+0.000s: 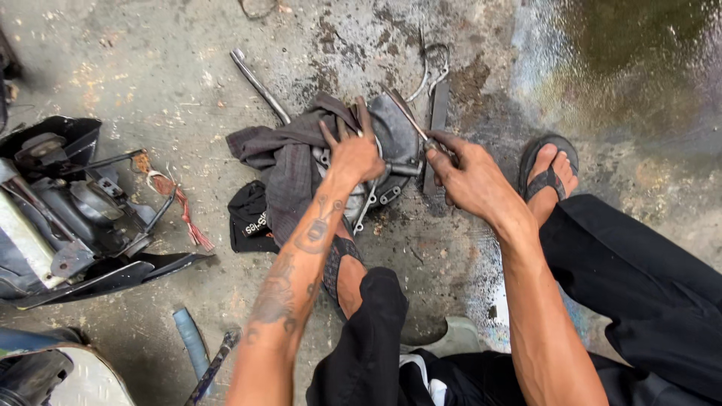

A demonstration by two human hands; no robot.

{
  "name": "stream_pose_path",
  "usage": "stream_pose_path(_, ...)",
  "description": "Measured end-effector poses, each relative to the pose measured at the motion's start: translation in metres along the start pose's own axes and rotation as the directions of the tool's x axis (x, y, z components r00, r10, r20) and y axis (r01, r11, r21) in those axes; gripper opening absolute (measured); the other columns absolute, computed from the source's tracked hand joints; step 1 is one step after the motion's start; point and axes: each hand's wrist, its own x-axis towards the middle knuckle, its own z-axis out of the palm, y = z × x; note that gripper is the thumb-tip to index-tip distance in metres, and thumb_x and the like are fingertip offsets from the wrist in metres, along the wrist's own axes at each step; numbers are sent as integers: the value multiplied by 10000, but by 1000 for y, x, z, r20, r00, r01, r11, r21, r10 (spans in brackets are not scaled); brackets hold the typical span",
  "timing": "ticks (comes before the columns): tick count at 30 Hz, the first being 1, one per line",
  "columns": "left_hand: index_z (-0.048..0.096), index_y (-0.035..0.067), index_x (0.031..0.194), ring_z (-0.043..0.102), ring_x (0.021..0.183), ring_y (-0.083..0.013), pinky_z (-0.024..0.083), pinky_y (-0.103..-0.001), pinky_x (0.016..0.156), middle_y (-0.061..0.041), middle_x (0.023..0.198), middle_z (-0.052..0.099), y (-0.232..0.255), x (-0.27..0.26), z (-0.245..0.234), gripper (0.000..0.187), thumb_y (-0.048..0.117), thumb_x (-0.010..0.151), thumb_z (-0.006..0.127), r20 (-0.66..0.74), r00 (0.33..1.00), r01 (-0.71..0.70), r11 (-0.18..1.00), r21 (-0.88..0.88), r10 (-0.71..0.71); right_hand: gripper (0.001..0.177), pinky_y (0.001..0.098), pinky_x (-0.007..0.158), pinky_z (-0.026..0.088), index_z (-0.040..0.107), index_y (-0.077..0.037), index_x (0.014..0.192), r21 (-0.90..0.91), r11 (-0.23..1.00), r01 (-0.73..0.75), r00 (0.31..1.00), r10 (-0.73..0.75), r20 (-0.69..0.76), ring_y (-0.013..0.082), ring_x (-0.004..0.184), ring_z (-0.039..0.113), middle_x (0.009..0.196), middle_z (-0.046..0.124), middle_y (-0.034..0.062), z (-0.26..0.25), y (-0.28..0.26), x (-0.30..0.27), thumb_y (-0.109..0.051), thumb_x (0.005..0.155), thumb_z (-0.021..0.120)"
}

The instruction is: The person cleans a metallic engine casing using a rag and a screwdriver. They wipe the surface and scrape residue from crevices, repeatedly adjusting the rag and tool to reach different areas of the part.

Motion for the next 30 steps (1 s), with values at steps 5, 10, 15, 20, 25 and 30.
stream_pose_path(5, -4, -72, 1617, 142, 1542, -552, 64, -607, 1273, -423, 1596, 290, -2, -10, -7, 1212, 87, 705, 778, -298, 954, -55, 952, -301, -39, 509, 397, 633, 544, 530, -11, 1481, -13, 999, 31, 999, -32, -14, 192, 510, 637, 748, 681, 112, -5, -4, 13, -269, 1043, 505)
stream_pose_path(10, -25, -48, 1626, 170, 1533, -571, 150, -639, 1257, -428, 1617, 220, 10, -20, 10, 1216, -4, 684, 743, -323, 946, -183, 850, -493, 16, 509, 360, 582, 537, 508, 14, 1492, 11, 999, 46, 999, -46, -5, 179, 491, 614, 738, 675, 109, 7, -2, 3, -247, 1054, 503)
stream_pose_path(15, -65, -4, 1633, 185, 1531, -570, 125, -624, 1296, -396, 1656, 137, 6, -15, -8, 1136, -100, 699, 575, -212, 977, -161, 554, -817, -30, 510, 338, 534, 520, 491, 31, 1496, 35, 999, 28, 1000, -28, 10, 179, 493, 611, 735, 668, 112, 8, -11, 1, -231, 1059, 505)
stream_pose_path(20, -80, -52, 1618, 143, 1546, -554, 129, -599, 1292, -428, 1637, 107, 12, 4, 9, 1133, 3, 709, 594, -295, 950, -182, 591, -786, -99, 477, 352, 480, 511, 542, 29, 1433, 93, 992, 80, 997, -80, -11, 210, 469, 614, 682, 638, 134, 20, -9, -2, -224, 1029, 534)
stream_pose_path(25, 294, 38, 1578, 499, 1294, -402, 411, -532, 1064, -284, 1495, 441, 54, -39, 41, 874, 131, 791, 664, -292, 945, 119, 987, -110, -147, 504, 322, 490, 532, 510, -18, 1487, 83, 996, 36, 999, -37, 15, 182, 499, 620, 720, 643, 115, 18, -1, 2, -254, 1042, 518)
stream_pose_path(30, 622, 136, 1322, 710, 967, -352, 595, -492, 765, -117, 1070, 716, -8, -6, 48, 448, 153, 878, 675, -179, 981, 46, 987, -153, -74, 507, 326, 493, 532, 506, 0, 1484, 66, 997, 31, 1000, -31, -3, 180, 496, 624, 719, 647, 111, 10, 0, -5, -255, 1046, 518)
